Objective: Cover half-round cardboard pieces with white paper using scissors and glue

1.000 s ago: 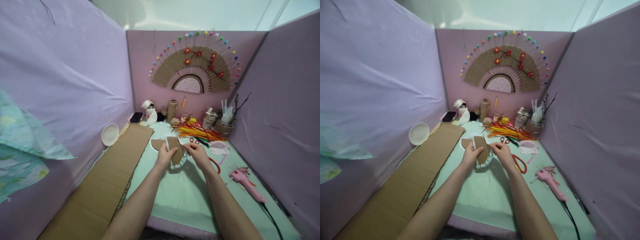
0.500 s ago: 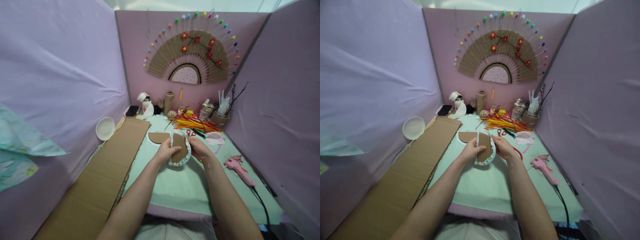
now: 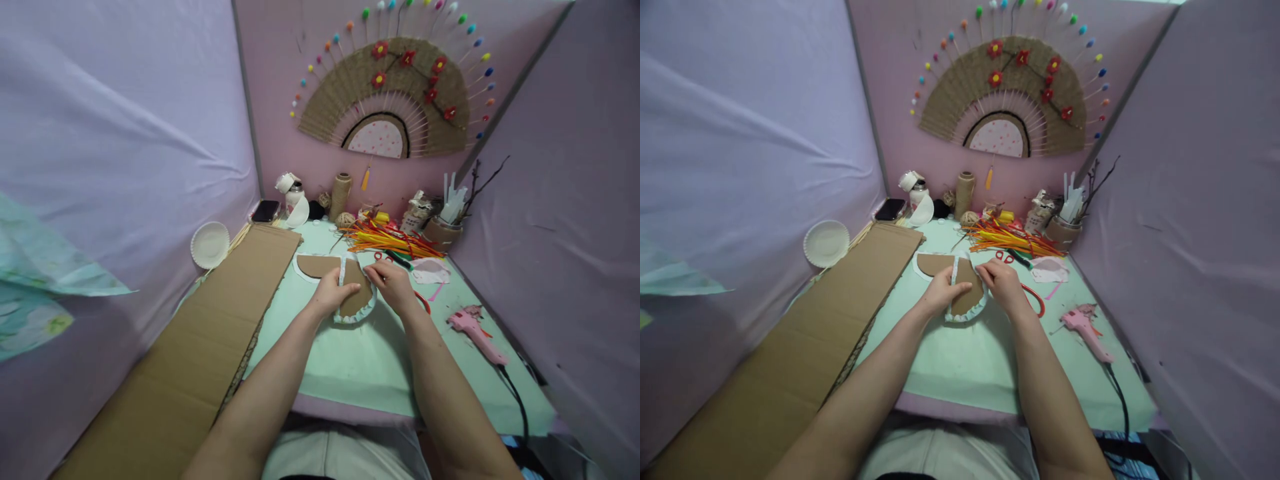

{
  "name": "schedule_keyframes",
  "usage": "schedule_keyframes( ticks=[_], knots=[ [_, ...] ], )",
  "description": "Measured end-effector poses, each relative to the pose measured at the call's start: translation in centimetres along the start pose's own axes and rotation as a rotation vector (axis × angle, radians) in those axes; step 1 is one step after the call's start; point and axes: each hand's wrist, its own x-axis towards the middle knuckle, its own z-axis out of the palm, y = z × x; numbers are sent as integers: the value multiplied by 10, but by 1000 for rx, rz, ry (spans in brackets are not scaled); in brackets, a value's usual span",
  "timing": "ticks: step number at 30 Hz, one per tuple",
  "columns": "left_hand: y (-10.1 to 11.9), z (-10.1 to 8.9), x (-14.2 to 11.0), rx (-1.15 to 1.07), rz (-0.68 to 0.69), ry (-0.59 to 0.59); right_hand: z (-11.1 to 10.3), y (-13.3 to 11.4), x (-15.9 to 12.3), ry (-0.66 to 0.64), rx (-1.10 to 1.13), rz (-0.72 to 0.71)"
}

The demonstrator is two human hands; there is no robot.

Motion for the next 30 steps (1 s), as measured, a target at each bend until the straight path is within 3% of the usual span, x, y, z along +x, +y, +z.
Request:
schedule_keyframes(
  ticks=[7,15,22,26,30],
  knots=[
    [4,1,-1,-22,11,3,2,12,-2,-62,73,101],
    [6,1,-2,-22,2,32,2,7,0,-15,104,100],
    [11,4,-7,2,-4,-205,-4,7,-3,-207,304,296],
    [11,3,-7,60,6,-223,-7,8,-4,-226,285,303],
    [9,1,-6,160,9,-190,-11,4,-4,-206,192,220]
  ],
)
